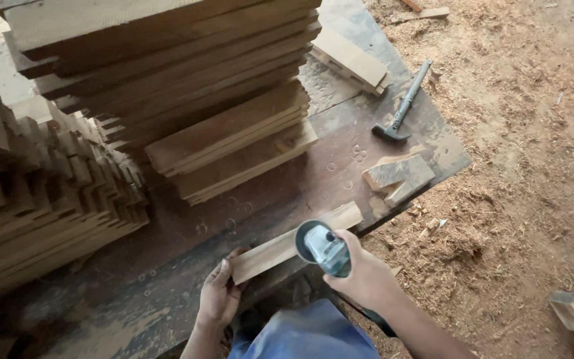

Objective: The person uses an angle grinder with a sanding disc to smooth the edges of wooden planks. They repeatedly pick up planks from a stack, sand the edges, and place them back on the stack.

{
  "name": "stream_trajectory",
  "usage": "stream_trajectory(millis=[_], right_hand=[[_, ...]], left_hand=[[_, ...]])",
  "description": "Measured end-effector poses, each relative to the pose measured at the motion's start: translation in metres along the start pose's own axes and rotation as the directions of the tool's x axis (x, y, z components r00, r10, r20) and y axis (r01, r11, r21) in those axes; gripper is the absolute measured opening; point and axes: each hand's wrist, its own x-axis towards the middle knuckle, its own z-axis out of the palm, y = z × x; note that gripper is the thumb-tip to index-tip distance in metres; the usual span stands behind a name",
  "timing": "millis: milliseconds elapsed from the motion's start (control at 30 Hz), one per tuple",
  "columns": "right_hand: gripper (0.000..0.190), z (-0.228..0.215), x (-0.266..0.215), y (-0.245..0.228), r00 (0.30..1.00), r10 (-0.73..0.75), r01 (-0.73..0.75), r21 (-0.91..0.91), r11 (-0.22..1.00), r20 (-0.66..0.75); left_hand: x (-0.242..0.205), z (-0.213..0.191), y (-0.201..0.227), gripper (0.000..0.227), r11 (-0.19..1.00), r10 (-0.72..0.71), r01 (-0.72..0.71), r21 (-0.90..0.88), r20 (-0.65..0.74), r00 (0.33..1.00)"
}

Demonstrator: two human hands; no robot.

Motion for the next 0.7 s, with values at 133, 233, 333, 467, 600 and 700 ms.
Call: stream_trajectory(millis=[133,233,333,467,600,700], right_hand=[[0.096,-0.008,0.006,0.015,0.996,0.092,-0.092,-0.017,0.996,0.008],[0.095,-0.016,0.016,0.031,0.962,0.269,-0.267,-0.032,0.963,0.05],[0.102,-0.026,0.026,0.055,0.936,0.352,-0.351,0.067,0.934,0.0],[0.101,-0.018,0.033,0.064,0.954,0.229,-0.195,0.179,0.964,-0.194],[0.1,0.022,0.02,0.015,0.983,0.169,-0.169,0.006,0.986,-0.071],[0.097,0.042,0.012,-0.042,0.999,0.02,-0.019,-0.011,1.0,0.044]], left_hand=[[-0.002,0.001,0.0,0.049,1.0,-0.005,0.005,-0.021,-0.006,1.0],[0.002,-0.002,-0.003,0.049,0.999,0.017,-0.016,-0.051,0.018,1.0],[0.007,-0.008,-0.007,0.048,0.998,0.034,-0.033,-0.057,0.021,0.999],[0.012,-0.01,-0.011,0.05,0.997,0.035,-0.035,-0.069,-0.002,0.999],[0.002,-0.011,-0.007,0.09,0.966,-0.042,0.063,-0.25,0.09,0.995],[-0.004,-0.007,0.005,0.108,0.956,-0.073,0.101,-0.275,0.108,0.991]])
